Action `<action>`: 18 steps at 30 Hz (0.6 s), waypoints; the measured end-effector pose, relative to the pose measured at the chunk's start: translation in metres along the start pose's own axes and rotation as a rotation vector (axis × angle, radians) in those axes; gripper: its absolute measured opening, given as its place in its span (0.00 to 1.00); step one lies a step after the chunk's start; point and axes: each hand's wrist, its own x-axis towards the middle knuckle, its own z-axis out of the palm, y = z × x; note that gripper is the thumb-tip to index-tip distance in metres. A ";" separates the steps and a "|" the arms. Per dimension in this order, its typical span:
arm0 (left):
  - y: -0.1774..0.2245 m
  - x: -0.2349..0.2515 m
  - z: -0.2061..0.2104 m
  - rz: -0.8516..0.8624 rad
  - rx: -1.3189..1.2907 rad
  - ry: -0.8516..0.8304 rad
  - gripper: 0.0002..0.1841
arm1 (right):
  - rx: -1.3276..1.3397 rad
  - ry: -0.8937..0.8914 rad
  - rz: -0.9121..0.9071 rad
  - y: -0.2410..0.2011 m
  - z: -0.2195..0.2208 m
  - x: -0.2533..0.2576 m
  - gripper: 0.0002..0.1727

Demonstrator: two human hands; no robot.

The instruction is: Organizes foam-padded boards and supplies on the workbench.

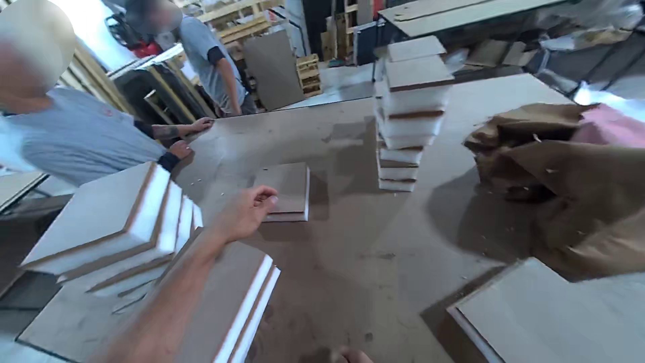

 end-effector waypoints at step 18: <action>-0.164 -0.085 0.018 0.047 0.329 0.400 0.21 | -0.861 -0.122 -0.005 -0.393 0.039 0.253 0.21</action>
